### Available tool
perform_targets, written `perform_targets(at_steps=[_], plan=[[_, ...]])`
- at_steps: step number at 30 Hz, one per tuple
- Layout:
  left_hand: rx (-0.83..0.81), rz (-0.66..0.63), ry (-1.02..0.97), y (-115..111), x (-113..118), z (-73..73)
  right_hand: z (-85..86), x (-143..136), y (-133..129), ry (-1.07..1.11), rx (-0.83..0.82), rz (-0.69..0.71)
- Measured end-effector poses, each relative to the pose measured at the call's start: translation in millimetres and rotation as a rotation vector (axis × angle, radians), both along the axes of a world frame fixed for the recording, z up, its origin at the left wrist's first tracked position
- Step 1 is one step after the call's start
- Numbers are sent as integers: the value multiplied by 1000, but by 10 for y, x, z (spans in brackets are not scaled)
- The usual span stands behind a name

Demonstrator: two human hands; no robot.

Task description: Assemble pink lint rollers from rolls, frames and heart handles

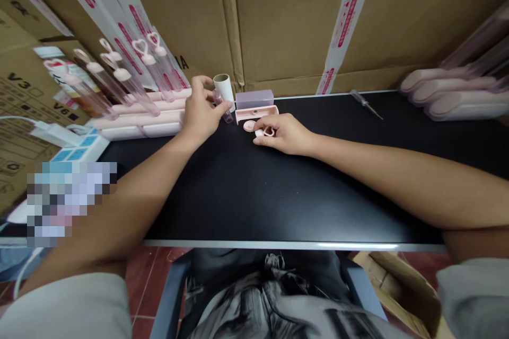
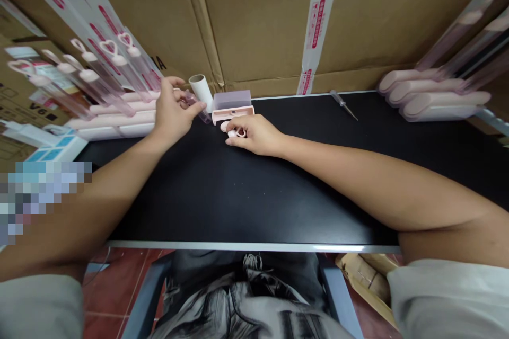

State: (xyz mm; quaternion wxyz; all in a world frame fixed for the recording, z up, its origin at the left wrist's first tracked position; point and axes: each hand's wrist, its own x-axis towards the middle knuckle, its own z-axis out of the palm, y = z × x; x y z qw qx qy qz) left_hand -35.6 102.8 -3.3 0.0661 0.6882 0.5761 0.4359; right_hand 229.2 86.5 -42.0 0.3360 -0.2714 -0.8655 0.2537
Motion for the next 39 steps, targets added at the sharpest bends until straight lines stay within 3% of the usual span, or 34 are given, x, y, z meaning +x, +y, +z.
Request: perform_targets(at_steps=[6, 11, 20, 26, 28, 31, 33, 36, 39], plan=[[-36, -42, 6, 108, -1, -204, -14, 9, 15, -31, 59, 4], [-92, -70, -16, 114, -8, -271, 23, 17, -21, -94, 112, -10], [-123, -95, -22, 22, -16, -241, 8, -1, -20, -44, 86, -22], [168, -16, 144, -271, 60, -9, 13, -13, -38, 56, -14, -67], [153, -145, 253, -419, 143, 74, 20, -9, -48, 91, -25, -59], [-32, -450, 443, -592, 284, 129, 12, -2, -58, 138, -34, -44], [-103, -562, 524, -644, 351, 127, -7, -5, -62, 171, -60, -36], [-125, -610, 536, -646, 369, 118, -23, -19, -81, 208, -113, -11], [-121, -507, 445, -599, 280, 164, 3, -28, -125, 233, -124, -18]])
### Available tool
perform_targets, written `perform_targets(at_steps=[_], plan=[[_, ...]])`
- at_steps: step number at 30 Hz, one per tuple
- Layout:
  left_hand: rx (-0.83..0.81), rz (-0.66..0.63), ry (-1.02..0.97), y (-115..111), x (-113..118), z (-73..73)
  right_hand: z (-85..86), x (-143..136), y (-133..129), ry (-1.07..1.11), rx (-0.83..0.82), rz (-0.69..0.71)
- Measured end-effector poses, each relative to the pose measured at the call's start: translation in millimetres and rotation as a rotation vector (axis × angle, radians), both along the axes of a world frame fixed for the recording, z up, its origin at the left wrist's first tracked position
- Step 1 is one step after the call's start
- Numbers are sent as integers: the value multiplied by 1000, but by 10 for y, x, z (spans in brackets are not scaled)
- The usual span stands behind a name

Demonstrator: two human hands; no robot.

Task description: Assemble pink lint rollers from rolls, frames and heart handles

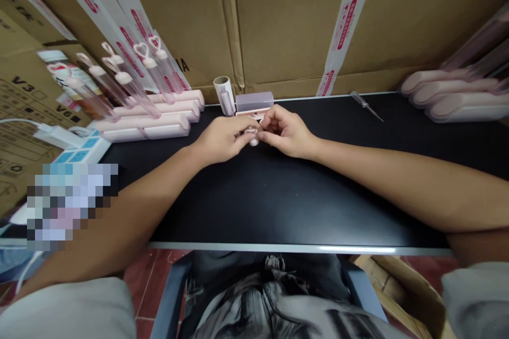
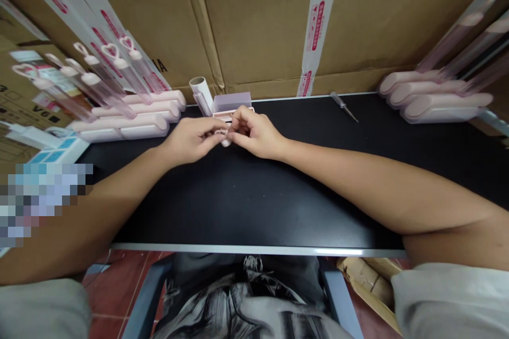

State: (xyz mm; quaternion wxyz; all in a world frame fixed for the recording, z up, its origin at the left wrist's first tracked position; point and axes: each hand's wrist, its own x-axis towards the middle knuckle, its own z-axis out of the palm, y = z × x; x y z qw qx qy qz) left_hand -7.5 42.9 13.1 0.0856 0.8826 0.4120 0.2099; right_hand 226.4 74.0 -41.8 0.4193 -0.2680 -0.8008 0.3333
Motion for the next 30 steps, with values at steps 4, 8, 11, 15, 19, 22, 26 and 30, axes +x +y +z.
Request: perform_targets(at_steps=[4, 8, 11, 15, 19, 22, 26, 30], plan=[[169, 406, -205, 118, -221, 131, 54, 22, 3, 5, 159, -239], [189, 599, -102, 257, -371, 158, 20, 69, 171, -56, 273, -478], [158, 634, 29, 358, -371, 47, -53, 92, 312, -105, 220, -546], [117, 679, 109, 487, -326, -125, -106, 83, 375, -80, 150, -524], [77, 666, 62, 561, -319, -202, -82, 58, 339, -37, 104, -459], [63, 669, -13, 576, -331, -225, -50, 46, 308, -27, 58, -434], [56, 657, -88, 578, -351, -250, -17, 38, 275, -13, 27, -424], [63, 642, -98, 581, -347, -275, 3, 31, 254, -2, 18, -430]])
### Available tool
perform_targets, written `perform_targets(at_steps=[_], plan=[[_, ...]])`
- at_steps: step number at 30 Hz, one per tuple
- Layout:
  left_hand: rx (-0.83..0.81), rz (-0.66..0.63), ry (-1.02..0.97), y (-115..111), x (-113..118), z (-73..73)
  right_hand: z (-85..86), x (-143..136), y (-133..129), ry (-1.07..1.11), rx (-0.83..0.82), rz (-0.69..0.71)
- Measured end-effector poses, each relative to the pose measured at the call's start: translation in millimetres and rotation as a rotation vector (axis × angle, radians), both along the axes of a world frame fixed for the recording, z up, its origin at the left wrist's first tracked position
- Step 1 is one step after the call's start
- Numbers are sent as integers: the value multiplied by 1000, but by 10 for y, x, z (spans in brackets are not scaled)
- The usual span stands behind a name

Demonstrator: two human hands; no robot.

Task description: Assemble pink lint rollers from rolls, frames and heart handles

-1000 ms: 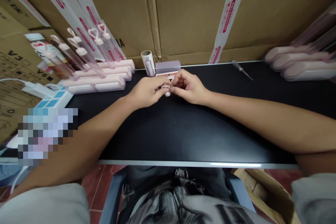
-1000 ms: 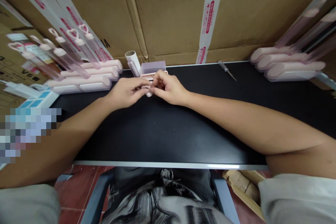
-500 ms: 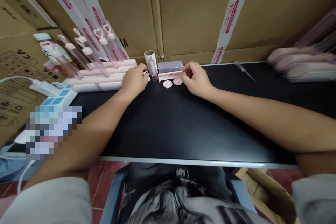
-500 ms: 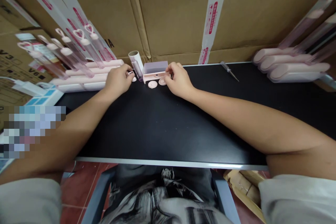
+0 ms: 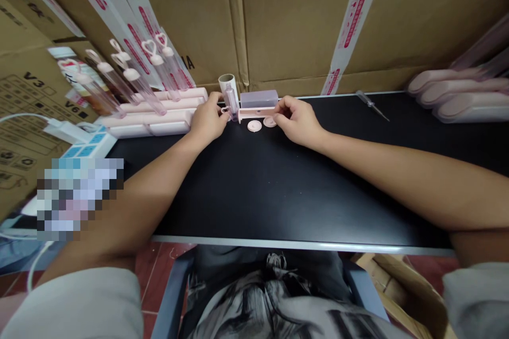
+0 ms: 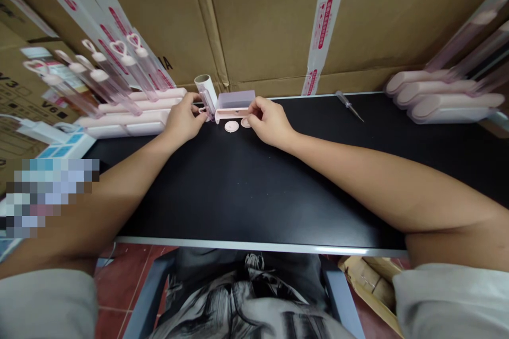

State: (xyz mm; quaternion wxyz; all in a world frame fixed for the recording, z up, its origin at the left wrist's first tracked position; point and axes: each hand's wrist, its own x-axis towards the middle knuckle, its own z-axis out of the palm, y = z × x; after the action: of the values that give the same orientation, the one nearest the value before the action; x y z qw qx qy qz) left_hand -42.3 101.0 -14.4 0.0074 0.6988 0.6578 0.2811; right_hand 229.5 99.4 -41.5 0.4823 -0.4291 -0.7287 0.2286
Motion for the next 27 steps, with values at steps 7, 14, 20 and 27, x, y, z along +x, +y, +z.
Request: perform_targets(at_steps=[7, 14, 20, 27], plan=[[16, -23, -32, 49, 0, -63, 13, -3, -13, -12, -23, -23], [-26, -19, -61, 26, -86, -33, 3, -1, -14, -17, -24, -34], [199, -29, -66, -79, -77, 145, 22, -10, -41, -15, -18, -46], [1063, 62, -118, -277, -514, 900, 51, -14, -48, -4, -15, -43]])
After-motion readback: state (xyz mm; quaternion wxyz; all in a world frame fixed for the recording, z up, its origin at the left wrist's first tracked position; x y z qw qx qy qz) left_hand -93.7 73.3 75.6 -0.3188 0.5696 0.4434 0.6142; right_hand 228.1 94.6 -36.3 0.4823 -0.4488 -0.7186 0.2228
